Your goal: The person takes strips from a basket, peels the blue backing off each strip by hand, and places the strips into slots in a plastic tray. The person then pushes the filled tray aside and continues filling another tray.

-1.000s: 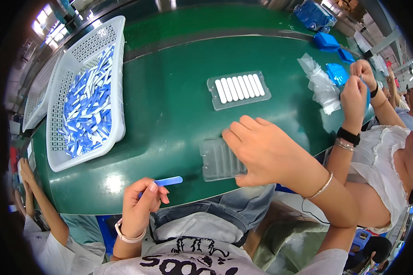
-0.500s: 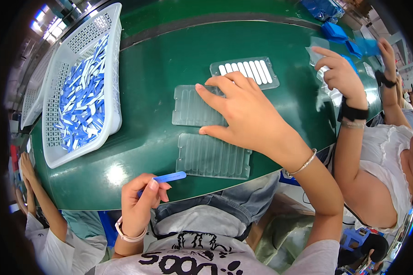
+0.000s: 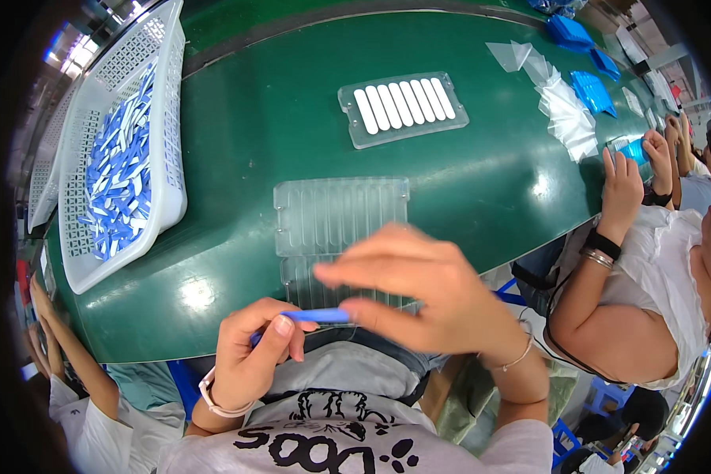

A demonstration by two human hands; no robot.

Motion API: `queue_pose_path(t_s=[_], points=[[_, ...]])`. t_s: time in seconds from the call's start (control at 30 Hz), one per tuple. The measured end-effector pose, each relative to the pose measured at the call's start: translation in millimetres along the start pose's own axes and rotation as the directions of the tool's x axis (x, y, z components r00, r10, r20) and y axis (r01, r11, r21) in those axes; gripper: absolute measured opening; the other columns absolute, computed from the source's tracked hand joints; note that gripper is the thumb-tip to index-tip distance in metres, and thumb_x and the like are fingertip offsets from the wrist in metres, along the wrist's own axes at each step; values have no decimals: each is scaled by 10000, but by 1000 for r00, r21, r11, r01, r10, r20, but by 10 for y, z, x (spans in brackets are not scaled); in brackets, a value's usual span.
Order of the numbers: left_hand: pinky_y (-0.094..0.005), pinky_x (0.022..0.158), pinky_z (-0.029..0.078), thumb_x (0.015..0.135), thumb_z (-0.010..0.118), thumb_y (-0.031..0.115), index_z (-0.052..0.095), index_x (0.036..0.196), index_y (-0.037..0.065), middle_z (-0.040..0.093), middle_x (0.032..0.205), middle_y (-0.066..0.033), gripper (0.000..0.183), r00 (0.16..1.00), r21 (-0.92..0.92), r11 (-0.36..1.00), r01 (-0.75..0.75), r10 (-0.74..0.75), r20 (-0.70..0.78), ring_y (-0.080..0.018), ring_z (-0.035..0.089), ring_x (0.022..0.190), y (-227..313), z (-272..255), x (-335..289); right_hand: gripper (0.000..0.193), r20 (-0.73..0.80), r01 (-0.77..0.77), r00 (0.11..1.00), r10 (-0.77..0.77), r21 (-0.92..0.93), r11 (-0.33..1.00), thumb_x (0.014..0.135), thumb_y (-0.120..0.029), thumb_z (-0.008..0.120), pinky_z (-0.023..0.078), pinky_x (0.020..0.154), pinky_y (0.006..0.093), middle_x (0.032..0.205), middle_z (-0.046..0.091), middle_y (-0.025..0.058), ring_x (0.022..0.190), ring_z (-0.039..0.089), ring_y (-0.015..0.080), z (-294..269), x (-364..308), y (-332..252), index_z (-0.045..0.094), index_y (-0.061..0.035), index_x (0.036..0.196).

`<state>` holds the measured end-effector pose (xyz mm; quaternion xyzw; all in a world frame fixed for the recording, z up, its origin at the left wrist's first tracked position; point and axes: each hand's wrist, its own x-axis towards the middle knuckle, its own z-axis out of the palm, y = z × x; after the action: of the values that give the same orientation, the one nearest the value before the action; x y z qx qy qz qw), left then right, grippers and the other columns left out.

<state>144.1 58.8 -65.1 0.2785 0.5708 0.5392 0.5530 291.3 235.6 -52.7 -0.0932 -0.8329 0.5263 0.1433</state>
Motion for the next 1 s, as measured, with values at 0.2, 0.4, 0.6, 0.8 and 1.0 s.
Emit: queue_pose_path(t_s=[0.2, 0.4, 0.6, 0.8, 1.0], points=[[-220, 448, 332, 898, 582, 78, 651, 927, -14, 537, 643, -29, 118, 967, 268, 934, -236, 253, -30, -71, 418, 498, -26, 97, 33, 296, -257, -1, 957, 137, 466, 885, 753, 31, 679, 510, 672, 283, 976, 663, 148, 803, 639, 207, 385, -366, -138, 664, 21, 1048], [-209, 517, 334, 941, 527, 167, 605, 1021, -22, 509, 683, -3, 220, 998, -115, 993, 5, 2, 63, -58, 405, 564, 4, 132, 46, 244, -552, -118, 817, -166, -443, 889, 702, 47, 709, 484, 709, 326, 1046, 650, 125, 844, 586, 247, 460, -545, -145, 687, -25, 934], [-272, 611, 376, 858, 457, 100, 451, 1259, -40, 502, 837, -68, 425, 970, -827, 506, 243, -136, 201, -132, 438, 686, 21, -106, 128, 214, -363, -234, 898, -250, -873, 429, 735, -311, 719, 228, 943, 430, 1159, 629, -3, 1150, 368, 266, 607, -759, 32, 699, -193, 913], [-325, 628, 457, 773, 412, -129, 202, 1434, -51, 567, 1081, -200, 698, 954, -764, 572, 297, -215, 210, -198, 542, 807, -1, -39, 97, 280, -361, -279, 926, -110, -850, 448, 726, -327, 718, 232, 928, 441, 1213, 590, 43, 1174, 345, 300, 600, -755, -20, 692, -164, 952], [-316, 613, 548, 914, 418, -17, 100, 1459, -1, 569, 1110, -299, 632, 971, -587, 774, 239, -184, 152, -267, 658, 807, 66, 48, 53, 292, -332, -269, 943, -30, -810, 521, 704, -329, 739, 209, 939, 481, 1262, 535, 68, 1205, 316, 329, 501, -792, 27, 698, -200, 963]])
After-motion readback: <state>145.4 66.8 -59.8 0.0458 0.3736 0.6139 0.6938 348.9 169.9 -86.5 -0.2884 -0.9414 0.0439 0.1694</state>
